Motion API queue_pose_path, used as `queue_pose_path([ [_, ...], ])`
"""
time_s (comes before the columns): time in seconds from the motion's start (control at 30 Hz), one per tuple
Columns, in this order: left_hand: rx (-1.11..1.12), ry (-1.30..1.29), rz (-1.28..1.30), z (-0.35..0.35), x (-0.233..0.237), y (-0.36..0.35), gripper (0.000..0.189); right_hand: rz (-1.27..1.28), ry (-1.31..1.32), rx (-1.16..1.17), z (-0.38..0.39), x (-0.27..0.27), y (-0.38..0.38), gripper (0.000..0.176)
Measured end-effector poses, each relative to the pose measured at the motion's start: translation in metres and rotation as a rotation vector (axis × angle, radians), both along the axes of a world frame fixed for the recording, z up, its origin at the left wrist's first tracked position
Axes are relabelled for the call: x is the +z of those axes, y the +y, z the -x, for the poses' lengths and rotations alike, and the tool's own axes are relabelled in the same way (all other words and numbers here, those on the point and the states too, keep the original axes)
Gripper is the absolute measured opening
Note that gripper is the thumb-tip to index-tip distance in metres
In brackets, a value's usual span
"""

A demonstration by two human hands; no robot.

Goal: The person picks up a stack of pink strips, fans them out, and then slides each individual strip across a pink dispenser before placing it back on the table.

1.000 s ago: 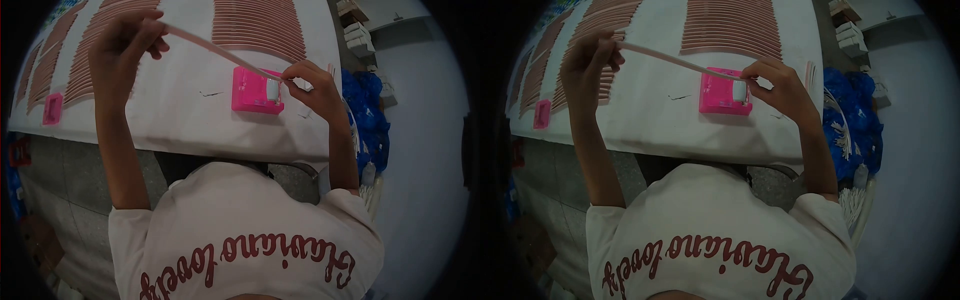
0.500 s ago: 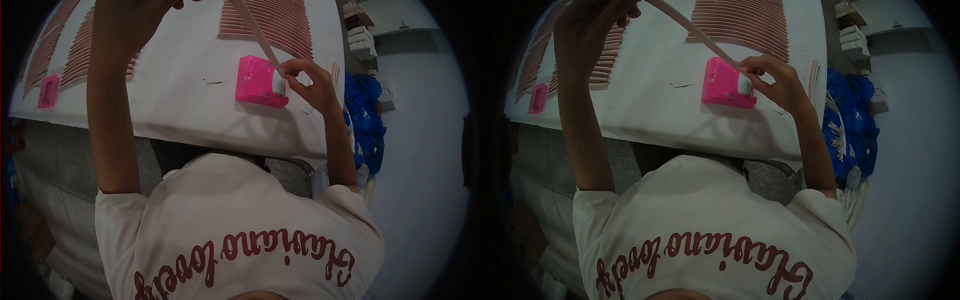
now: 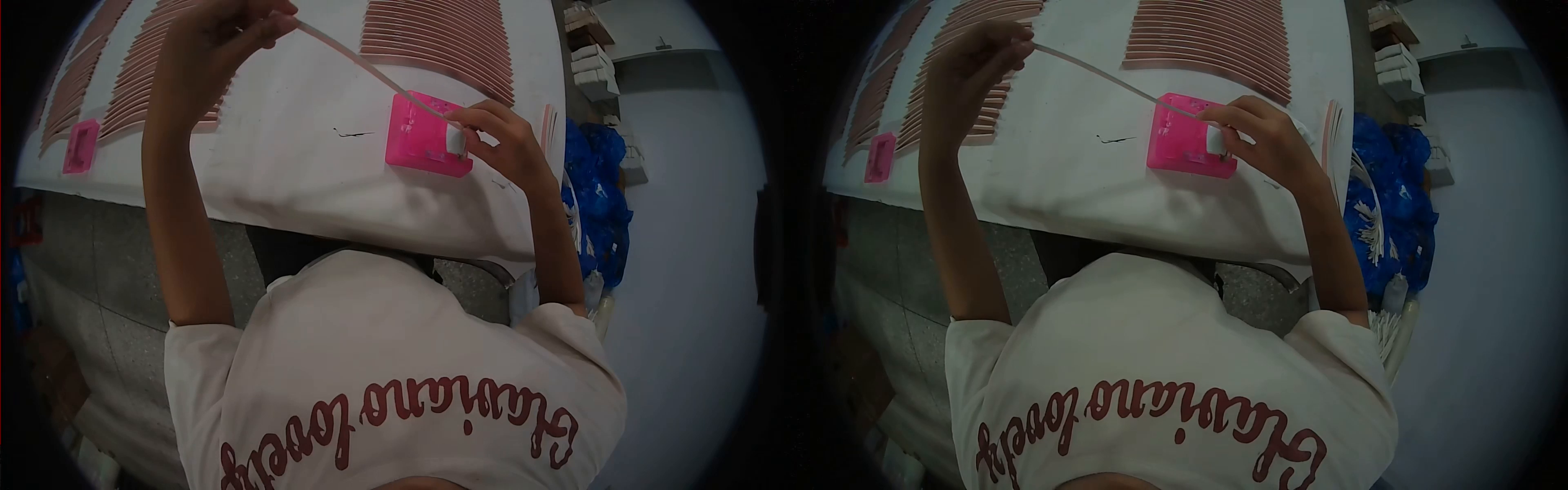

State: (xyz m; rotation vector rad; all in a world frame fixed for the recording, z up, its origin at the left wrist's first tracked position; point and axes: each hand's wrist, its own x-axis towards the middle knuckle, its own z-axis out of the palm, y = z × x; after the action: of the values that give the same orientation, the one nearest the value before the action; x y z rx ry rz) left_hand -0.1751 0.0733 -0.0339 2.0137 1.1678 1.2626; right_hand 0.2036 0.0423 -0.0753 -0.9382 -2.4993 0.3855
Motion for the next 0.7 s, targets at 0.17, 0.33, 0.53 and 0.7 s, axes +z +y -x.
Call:
queue_pose_path([
  [0.17, -0.024, 0.131, 0.002, 0.003, -0.033, -0.004, 0.012, 0.001, -0.099, -0.012, -0.012, 0.001, -0.005, 0.04],
  [0.33, -0.03, 0.198, 0.08, -0.021, -0.053, -0.008, 0.011, 0.049, -0.194, -0.082, -0.038, 0.007, -0.014, 0.045],
  [0.53, -0.107, 0.202, 0.137, -0.068, -0.062, -0.006, 0.012, 0.056, -0.278, -0.159, -0.078, 0.018, -0.029, 0.044],
  [0.7, -0.192, 0.257, 0.135, -0.113, -0.067, -0.001, 0.011, 0.031, -0.301, -0.232, -0.118, 0.022, -0.044, 0.041],
])
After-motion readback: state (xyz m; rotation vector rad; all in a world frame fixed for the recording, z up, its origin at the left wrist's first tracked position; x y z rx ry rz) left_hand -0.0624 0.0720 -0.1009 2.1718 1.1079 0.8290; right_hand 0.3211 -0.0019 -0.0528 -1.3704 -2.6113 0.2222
